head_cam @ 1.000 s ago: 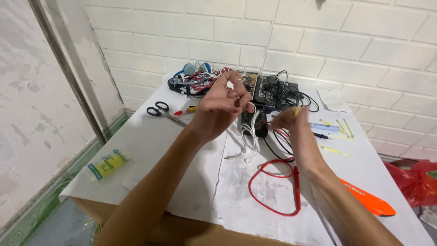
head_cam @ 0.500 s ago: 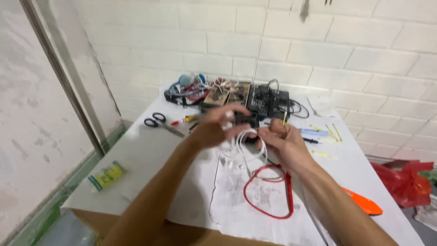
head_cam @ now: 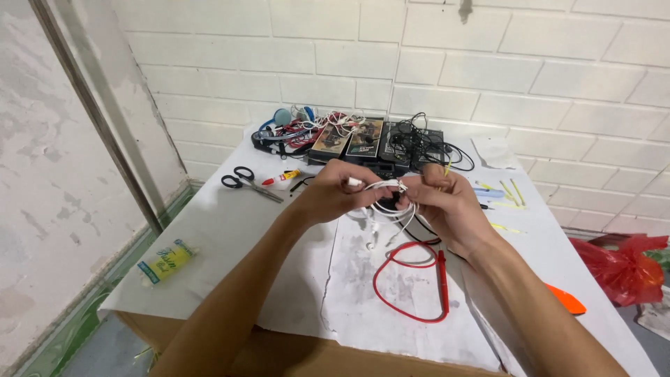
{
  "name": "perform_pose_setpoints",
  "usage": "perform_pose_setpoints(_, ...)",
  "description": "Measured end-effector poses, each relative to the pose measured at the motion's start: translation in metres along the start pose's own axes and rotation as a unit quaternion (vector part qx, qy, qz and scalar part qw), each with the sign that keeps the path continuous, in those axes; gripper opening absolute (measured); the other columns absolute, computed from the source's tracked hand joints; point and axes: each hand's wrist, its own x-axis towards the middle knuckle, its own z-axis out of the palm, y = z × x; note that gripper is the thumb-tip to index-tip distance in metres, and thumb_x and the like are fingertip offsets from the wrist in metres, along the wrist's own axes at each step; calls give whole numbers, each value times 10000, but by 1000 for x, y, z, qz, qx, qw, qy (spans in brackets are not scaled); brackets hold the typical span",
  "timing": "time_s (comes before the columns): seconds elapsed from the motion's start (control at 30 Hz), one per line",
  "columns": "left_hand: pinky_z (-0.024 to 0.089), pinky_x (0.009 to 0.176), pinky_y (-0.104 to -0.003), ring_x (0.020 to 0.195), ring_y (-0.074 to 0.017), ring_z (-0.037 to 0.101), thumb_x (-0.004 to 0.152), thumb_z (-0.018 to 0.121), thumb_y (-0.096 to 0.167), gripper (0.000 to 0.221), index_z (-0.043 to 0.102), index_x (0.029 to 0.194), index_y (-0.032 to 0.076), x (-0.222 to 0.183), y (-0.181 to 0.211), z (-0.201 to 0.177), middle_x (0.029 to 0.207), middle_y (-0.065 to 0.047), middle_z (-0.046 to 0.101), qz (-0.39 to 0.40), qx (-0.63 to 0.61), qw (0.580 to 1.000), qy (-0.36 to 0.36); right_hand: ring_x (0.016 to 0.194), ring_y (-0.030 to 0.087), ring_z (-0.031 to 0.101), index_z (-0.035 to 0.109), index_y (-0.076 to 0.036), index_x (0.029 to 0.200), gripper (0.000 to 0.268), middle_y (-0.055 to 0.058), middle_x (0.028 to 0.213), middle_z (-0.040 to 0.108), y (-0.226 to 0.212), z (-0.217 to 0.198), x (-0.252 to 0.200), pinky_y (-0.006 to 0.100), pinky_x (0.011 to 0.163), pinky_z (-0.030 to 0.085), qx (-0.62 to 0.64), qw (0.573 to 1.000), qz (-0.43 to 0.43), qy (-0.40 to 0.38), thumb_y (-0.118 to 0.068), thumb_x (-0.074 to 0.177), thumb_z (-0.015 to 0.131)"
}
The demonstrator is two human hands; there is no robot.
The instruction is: Testing earphone wires and components using a digital multimeter on a workbench.
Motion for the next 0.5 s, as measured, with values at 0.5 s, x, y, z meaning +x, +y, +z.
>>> perform_pose_setpoints(0.5,319,500,-169,523,3,368,935,760,213,174,809,911,48,2,20,10,537,-3,513,5,-64,998,26,702,175,751,298,-193,757,579,220,869,760,-2,8,-6,221,597,569,-66,996,-50,16,148,758,766)
